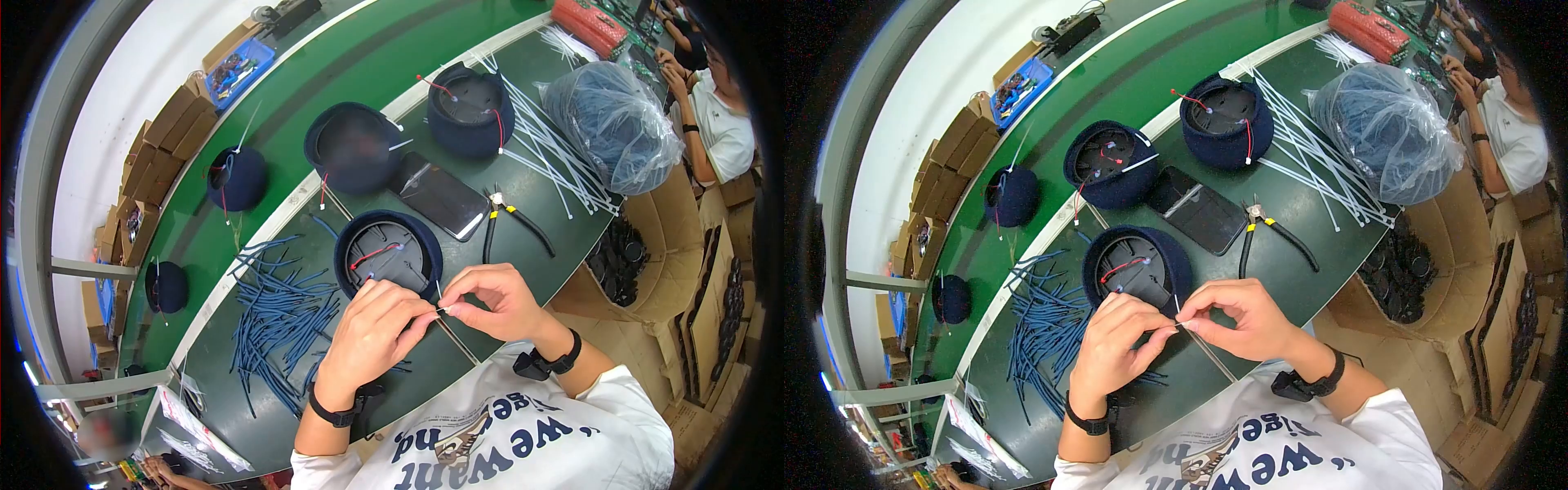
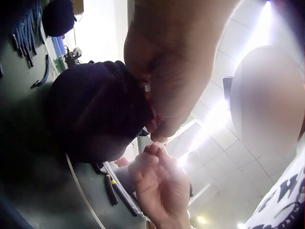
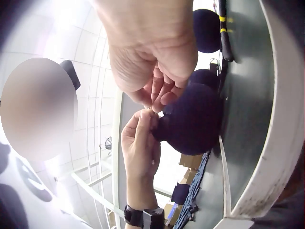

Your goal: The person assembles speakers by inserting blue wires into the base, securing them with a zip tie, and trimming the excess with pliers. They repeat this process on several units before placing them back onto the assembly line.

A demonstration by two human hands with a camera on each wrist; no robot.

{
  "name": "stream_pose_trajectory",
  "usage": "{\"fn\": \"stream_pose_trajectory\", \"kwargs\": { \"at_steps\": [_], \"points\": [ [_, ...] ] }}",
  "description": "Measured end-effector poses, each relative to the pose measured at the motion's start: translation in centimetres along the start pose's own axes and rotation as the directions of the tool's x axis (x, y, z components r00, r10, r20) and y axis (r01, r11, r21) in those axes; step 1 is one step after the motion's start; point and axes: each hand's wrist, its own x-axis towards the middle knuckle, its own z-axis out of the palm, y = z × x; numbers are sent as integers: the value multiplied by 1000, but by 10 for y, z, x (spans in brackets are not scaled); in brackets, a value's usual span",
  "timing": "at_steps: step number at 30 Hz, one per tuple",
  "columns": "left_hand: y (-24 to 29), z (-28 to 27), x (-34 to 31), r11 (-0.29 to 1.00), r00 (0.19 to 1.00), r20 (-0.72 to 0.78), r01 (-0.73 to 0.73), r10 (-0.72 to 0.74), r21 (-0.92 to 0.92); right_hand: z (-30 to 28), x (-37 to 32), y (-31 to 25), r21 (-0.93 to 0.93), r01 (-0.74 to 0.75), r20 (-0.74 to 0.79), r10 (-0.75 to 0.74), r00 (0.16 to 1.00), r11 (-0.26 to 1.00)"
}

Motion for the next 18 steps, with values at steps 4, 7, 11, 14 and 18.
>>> {"fn": "stream_pose_trajectory", "kwargs": {
  "at_steps": [4,7,11,14,18],
  "points": [
    [3,5,3,999,996,-93,1,-5,-48,10,-3,7,119,-21,-74,30,997,993],
    [-3,13,-1,995,991,-128,-60,50,-78,13,-1,10,78,17,-49,-14,999,997],
    [-6,13,-5,979,964,-174,-195,203,64,7,2,6,-203,87,-36,-96,995,975],
    [-5,13,-6,934,943,-156,-251,295,253,5,-1,2,-223,70,-83,-90,992,972],
    [-12,10,-9,921,952,-183,-172,247,350,-3,-4,4,8,124,-229,-119,966,992]
  ]
}}
